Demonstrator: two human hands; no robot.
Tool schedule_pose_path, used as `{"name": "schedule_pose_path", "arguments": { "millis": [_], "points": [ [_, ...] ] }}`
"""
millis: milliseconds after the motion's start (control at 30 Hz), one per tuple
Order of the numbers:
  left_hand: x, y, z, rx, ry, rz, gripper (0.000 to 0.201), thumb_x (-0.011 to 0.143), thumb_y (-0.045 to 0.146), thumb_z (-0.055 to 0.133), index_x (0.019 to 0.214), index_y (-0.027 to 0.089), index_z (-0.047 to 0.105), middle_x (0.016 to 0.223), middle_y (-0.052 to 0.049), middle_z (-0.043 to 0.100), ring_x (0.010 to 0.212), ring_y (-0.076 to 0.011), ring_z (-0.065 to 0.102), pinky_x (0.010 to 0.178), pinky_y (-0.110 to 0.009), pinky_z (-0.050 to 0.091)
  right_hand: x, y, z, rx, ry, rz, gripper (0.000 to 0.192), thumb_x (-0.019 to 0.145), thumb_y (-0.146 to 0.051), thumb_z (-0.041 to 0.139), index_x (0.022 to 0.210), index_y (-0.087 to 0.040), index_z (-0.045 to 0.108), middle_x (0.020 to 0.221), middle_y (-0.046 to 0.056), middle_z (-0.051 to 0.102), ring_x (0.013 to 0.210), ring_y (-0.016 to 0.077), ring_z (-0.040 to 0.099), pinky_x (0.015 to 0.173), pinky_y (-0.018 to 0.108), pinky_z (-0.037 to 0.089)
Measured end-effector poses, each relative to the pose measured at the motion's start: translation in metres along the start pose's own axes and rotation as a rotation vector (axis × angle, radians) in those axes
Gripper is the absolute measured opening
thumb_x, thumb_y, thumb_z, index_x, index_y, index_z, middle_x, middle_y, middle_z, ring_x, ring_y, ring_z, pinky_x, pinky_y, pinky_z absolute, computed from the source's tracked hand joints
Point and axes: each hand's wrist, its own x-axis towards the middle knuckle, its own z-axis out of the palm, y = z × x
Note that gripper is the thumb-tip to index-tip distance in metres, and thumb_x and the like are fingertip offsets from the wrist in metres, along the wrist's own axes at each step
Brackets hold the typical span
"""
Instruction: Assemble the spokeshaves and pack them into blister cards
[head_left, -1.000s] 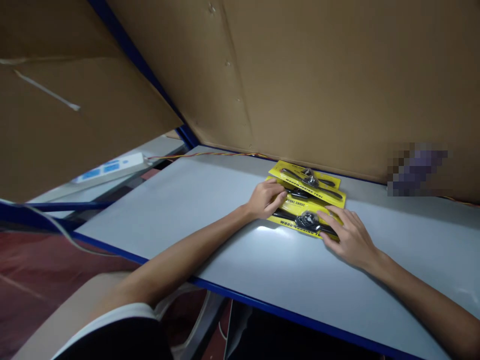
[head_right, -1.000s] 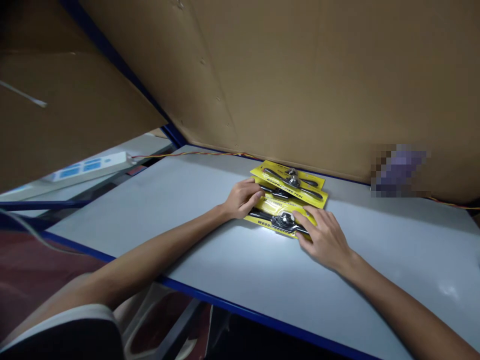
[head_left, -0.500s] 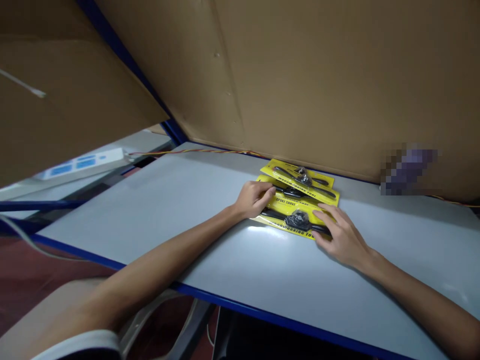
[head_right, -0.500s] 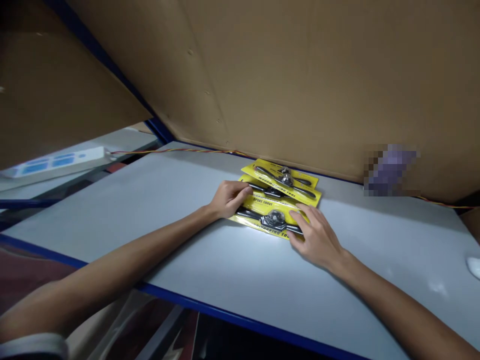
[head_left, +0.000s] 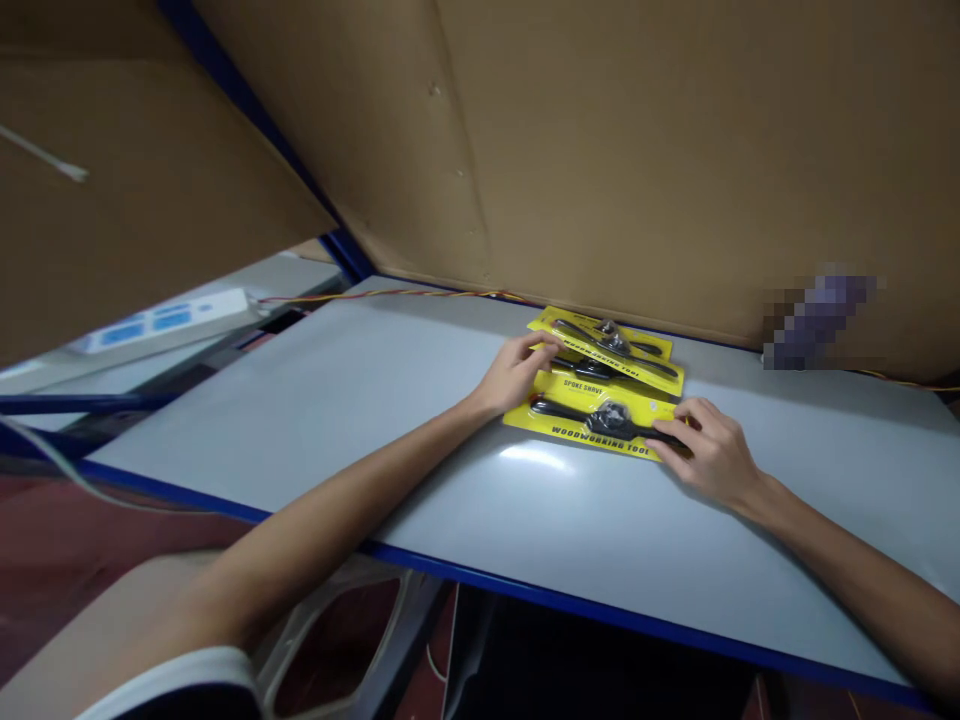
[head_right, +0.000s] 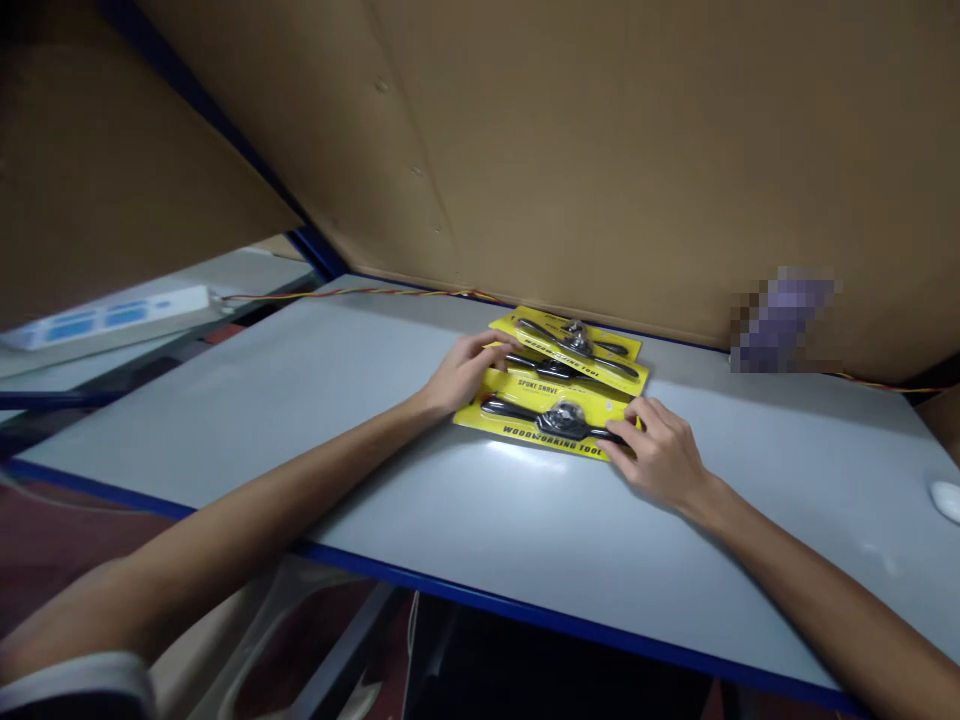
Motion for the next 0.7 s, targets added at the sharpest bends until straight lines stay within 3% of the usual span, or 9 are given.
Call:
{"name": "schedule_pose_path", "arguments": {
  "millis": [100,167,233,367,433,567,700],
  "points": [
    [0.004,0.007,0.0,-0.359,0.039,-0.31,0.031,0.077,0.042,0.063,0.087,0.015,0.075,0.084,-0.006,0.076,0.08,-0.0226,0.07,0.073,-0.03,0.057,-0.001,0.002,0.002,0.071,0.008,0.023,0.014,0.102,-0.029,0.067,0.101,-0.017,0.075,0.094,0.009,0.063,0.085,0.0232,0.059,0.075,0.039,0.055],
    [0.003,0.009,0.0,-0.61,-0.005,-0.508,0.037,0.081,0.043,0.058,0.093,0.013,0.076,0.088,-0.011,0.079,0.083,-0.0273,0.074,0.073,-0.035,0.061,-0.001,0.004,0.001,0.095,-0.001,0.043,0.014,0.102,-0.028,0.066,0.101,-0.018,0.075,0.101,0.011,0.063,0.092,0.0255,0.06,0.08,0.043,0.057],
    [0.0,0.009,0.001,-0.806,-0.069,-0.616,0.041,0.085,0.041,0.053,0.099,0.01,0.075,0.087,-0.015,0.08,0.084,-0.0296,0.077,0.076,-0.039,0.064,-0.001,0.008,-0.002,0.087,-0.013,0.055,0.014,0.102,-0.028,0.065,0.098,-0.018,0.074,0.103,0.012,0.062,0.095,0.0265,0.06,0.081,0.043,0.056],
    [-0.008,0.005,0.006,-1.001,-0.196,-0.649,0.035,0.092,0.032,0.05,0.109,0.012,0.073,0.093,-0.014,0.082,0.09,-0.0283,0.08,0.09,-0.045,0.066,-0.002,0.016,-0.007,-0.017,-0.056,0.019,0.017,0.104,-0.03,0.062,0.095,-0.019,0.072,0.091,0.008,0.062,0.079,0.022,0.059,0.07,0.038,0.053],
    [-0.011,0.002,0.01,-1.012,-0.219,-0.666,0.032,0.096,0.029,0.049,0.112,0.013,0.071,0.095,-0.013,0.083,0.091,-0.0274,0.081,0.094,-0.048,0.066,-0.002,0.018,-0.007,-0.061,-0.074,0.025,0.016,0.104,-0.032,0.061,0.097,-0.02,0.07,0.099,0.01,0.068,0.082,0.0233,0.063,0.072,0.04,0.053],
    [-0.012,0.002,0.021,-0.943,-0.13,-0.62,0.021,0.099,0.019,0.053,0.111,0.01,0.068,0.094,-0.014,0.083,0.09,-0.0254,0.081,0.097,-0.049,0.066,-0.001,0.014,-0.002,-0.043,-0.094,0.109,0.011,0.1,-0.032,0.063,0.106,-0.022,0.063,0.121,0.015,0.072,0.104,0.0314,0.069,0.086,0.05,0.057],
    [-0.016,0.006,0.025,-0.886,-0.069,-0.574,0.016,0.102,0.015,0.054,0.1,0.01,0.069,0.088,-0.013,0.082,0.083,-0.0225,0.081,0.093,-0.044,0.068,0.0,0.008,-0.002,-0.028,-0.139,0.144,0.035,0.098,-0.036,0.066,0.127,-0.019,0.056,0.133,0.021,0.069,0.118,0.0381,0.068,0.095,0.059,0.058]
  ]
}}
